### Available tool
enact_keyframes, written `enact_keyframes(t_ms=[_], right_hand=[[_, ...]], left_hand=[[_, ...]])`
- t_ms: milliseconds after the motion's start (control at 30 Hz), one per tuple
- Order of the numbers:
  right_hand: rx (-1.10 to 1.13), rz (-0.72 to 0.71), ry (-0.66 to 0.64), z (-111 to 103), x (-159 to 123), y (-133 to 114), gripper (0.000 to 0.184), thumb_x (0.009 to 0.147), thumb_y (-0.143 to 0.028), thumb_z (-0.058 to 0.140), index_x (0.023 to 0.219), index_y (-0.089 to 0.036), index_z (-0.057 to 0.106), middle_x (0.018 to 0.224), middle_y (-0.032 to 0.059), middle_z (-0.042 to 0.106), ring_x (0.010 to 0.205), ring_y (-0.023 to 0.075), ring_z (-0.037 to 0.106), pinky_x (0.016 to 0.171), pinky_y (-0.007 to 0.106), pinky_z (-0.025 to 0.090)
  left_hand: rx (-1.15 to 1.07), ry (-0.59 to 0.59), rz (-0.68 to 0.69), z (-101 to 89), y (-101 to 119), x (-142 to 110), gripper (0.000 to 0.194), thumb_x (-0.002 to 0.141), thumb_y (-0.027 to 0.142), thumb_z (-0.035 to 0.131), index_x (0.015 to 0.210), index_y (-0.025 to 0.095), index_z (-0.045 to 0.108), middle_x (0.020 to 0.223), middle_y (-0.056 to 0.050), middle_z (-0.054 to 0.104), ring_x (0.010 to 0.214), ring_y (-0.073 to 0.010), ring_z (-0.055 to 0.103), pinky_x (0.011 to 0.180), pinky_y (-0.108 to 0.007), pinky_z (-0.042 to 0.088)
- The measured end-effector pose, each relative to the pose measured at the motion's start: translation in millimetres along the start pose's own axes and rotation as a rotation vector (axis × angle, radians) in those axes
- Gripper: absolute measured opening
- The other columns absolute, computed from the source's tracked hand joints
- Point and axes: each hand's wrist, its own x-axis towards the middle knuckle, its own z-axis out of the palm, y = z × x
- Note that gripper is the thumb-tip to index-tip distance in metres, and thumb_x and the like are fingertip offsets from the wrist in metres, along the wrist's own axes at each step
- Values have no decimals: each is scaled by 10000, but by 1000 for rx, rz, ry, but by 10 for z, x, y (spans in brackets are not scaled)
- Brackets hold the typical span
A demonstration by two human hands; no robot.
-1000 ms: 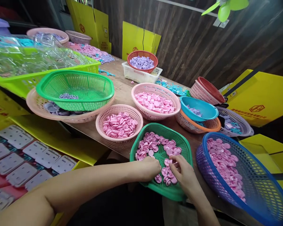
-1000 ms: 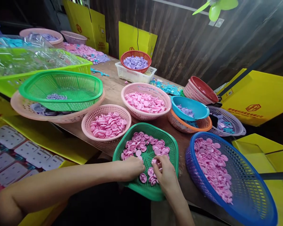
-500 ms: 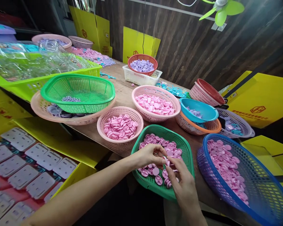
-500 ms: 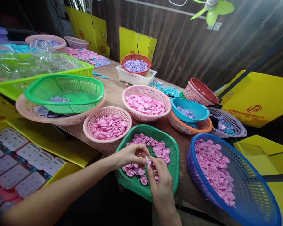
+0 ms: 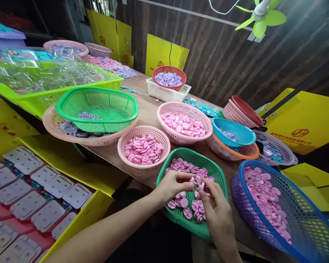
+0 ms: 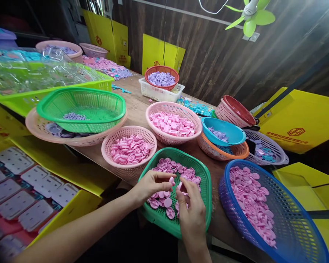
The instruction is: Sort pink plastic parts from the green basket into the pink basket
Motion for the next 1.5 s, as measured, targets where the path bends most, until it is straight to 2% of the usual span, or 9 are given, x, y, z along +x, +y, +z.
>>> enact_keyframes(t_ms=[267,467,700,967,1100,1200,1333,1433,1500], right_hand=[[245,192,-125,-39,62,-45,321,826,-323,522,1134,-239,544,1157,46,570,1044,214,524,860,315,438],[471,267,-160,0,93,-25,293,815,-316,548,1092,-222,528,1108,61,585,937,198,571,742,275,477],[545,275,-197,24,124,-24,236,817,-301,552,1037,-218,554,1020,51,616,847,170,580,685,240,472],[527,252,-100,88,123,-32,222,725,-286,655,928,-208,610,915,47,655,871,201,605,768,291,488],[547,277,7,196,90,-88,244,695,-302,676,915,-212,620,935,58,663,898,224,608,781,316,498],[544,270,-42,191,160,-66,243,701,-320,664,909,-206,614,889,55,657,854,225,617,728,316,514],[292,204,-285,-50,451,230,430,758,-364,572,1157,-223,493,1003,69,605,774,213,616,592,317,518],[-245,151,-206,-249,635,625,422,785,-302,504,1179,-154,487,1070,122,559,828,226,603,751,372,473],[-580,175,-204,-275,656,850,383,786,-226,462,1147,-114,521,1063,165,545,883,264,589,771,390,445]], left_hand=[[61,-54,52,-31,20,-46,447,644,259,704,1063,125,623,893,-92,675,817,-189,614,773,-301,464],[63,-15,48,-63,39,-81,434,638,260,710,1041,119,633,870,-93,681,755,-171,618,725,-279,478],[45,-41,40,-50,74,-112,402,653,259,700,1031,137,642,819,-76,684,704,-144,614,681,-246,474],[280,99,130,-41,46,-91,370,603,300,726,924,122,684,797,-75,656,692,-165,582,613,-240,447],[376,77,191,-61,59,-95,345,643,320,692,941,145,687,786,-65,644,691,-165,573,614,-238,442],[406,6,176,-61,99,-98,319,687,329,650,947,146,681,766,-61,641,675,-164,578,592,-234,445],[764,50,322,-196,357,-68,255,751,318,584,943,176,675,796,-49,646,725,-163,577,651,-243,447],[1093,343,477,-534,636,-4,255,813,251,494,1016,177,629,925,-68,634,834,-178,564,782,-300,439],[1331,573,477,-799,731,43,300,802,198,485,1083,153,580,994,-103,602,912,-219,541,834,-375,425]])
